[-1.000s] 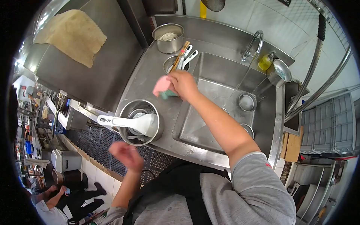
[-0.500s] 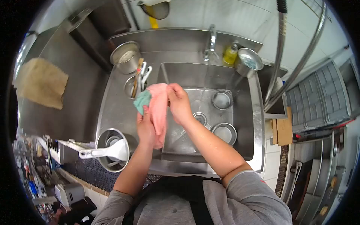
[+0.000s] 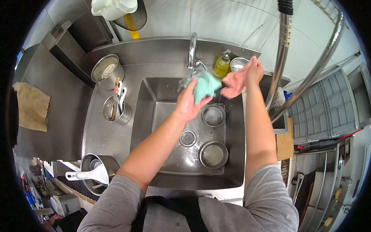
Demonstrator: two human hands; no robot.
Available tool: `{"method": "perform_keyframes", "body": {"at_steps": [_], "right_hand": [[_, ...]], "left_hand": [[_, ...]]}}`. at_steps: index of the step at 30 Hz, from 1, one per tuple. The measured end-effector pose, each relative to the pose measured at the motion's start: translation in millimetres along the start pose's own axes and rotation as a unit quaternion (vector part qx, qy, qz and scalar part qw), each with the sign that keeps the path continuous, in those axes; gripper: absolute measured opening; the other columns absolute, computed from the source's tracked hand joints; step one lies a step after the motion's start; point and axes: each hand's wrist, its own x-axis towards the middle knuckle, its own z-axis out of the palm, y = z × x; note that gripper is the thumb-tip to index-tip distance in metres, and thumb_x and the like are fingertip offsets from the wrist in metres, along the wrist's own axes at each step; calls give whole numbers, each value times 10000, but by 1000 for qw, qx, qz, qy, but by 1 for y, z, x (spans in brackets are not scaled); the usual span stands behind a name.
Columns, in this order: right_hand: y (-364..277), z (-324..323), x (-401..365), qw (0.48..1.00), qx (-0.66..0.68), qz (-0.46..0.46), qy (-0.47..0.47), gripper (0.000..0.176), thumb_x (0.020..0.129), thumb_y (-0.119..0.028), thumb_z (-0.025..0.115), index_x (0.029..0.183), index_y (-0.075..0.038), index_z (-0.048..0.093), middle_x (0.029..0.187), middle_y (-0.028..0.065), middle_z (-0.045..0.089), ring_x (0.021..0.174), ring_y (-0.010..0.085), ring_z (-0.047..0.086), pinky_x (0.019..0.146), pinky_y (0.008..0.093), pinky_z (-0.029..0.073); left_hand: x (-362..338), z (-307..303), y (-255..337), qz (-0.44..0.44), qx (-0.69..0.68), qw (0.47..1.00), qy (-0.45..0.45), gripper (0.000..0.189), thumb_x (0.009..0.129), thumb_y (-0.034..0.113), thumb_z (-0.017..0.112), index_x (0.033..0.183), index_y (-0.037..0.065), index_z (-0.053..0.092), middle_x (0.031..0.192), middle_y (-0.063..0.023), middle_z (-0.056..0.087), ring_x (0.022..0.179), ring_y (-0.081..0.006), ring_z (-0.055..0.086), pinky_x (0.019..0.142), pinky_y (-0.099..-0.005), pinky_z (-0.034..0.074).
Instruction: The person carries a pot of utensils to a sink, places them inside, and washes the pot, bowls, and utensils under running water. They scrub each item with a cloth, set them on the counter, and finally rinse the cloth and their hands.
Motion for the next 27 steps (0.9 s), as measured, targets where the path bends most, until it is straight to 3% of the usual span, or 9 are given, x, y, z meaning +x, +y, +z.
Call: {"method": "perform_keyframes", "body": {"at_steps": [3, 5, 9, 14, 16, 18, 20, 23, 27], "right_hand": [[-3, 16, 22, 897, -413, -124, -93, 288, 898, -243, 539, 854, 13, 662, 829, 172, 675, 808, 279, 648, 695, 396, 491], [-20, 29, 3, 678, -655, -89, -323, 270, 881, -245, 540, 910, -23, 691, 942, 187, 673, 858, 311, 646, 731, 416, 486], [108, 33, 79, 709, -603, -93, -353, 267, 820, -273, 590, 968, -80, 698, 950, 163, 675, 883, 285, 642, 751, 396, 484], [28, 19, 52, 674, -561, -42, -480, 306, 838, -205, 581, 1068, -17, 650, 1003, 147, 667, 910, 261, 636, 775, 375, 490], [3, 12, 30, 903, -187, 159, -352, 306, 864, -208, 568, 1034, 37, 635, 922, 121, 661, 807, 221, 637, 684, 351, 509], [-36, 4, 3, 909, -49, 212, -355, 295, 873, -218, 576, 1008, 39, 632, 899, 105, 653, 778, 201, 632, 655, 334, 512], [-52, -5, -26, 896, 91, 258, -349, 289, 882, -228, 584, 983, 40, 630, 876, 89, 645, 748, 182, 626, 626, 317, 516], [-64, -18, -90, 819, 207, 177, -504, 325, 864, -257, 633, 1027, 22, 601, 856, 85, 647, 716, 177, 634, 628, 317, 533], [-47, 0, -207, 882, 165, 137, -420, 206, 850, -164, 637, 978, -14, 579, 833, 82, 642, 706, 170, 644, 635, 320, 555]], "left_hand": [[-4, -18, -5, 10, 195, 981, 19, 395, 853, 358, 640, 1116, 74, 562, 1038, -61, 617, 934, -162, 596, 765, -356, 485], [-21, -38, -1, 25, 331, 943, 8, 356, 818, 281, 674, 1063, 34, 595, 993, -81, 634, 898, -155, 603, 776, -318, 482], [-86, -101, 43, 94, 509, 853, 74, 372, 785, 132, 638, 1123, 12, 538, 1006, -95, 634, 910, -178, 600, 806, -306, 477], [-178, -193, 110, 167, 589, 738, 285, 436, 781, 62, 589, 1186, 80, 429, 1066, -135, 608, 963, -249, 601, 822, -351, 479], [-200, -213, 115, 110, 619, 686, 365, 482, 770, 62, 612, 1214, 79, 424, 1131, -162, 569, 1040, -290, 560, 875, -382, 451], [-210, -212, 111, 56, 642, 625, 440, 528, 760, 62, 634, 1242, 78, 418, 1197, -189, 530, 1117, -331, 519, 928, -413, 423], [-208, -190, 88, 260, 767, 327, 487, 644, 740, 77, 674, 1313, 70, 381, 1306, -214, 436, 1235, -394, 382, 1022, -465, 323], [-175, -151, 61, 392, 773, 422, 265, 564, 744, 59, 660, 1269, 51, 455, 1279, -212, 429, 1230, -406, 360, 1040, -453, 287], [-65, -115, -3, 63, 286, 944, 154, 543, 917, 472, 508, 1260, 50, 501, 1205, -125, 537, 1052, -235, 557, 883, -377, 473]]}}
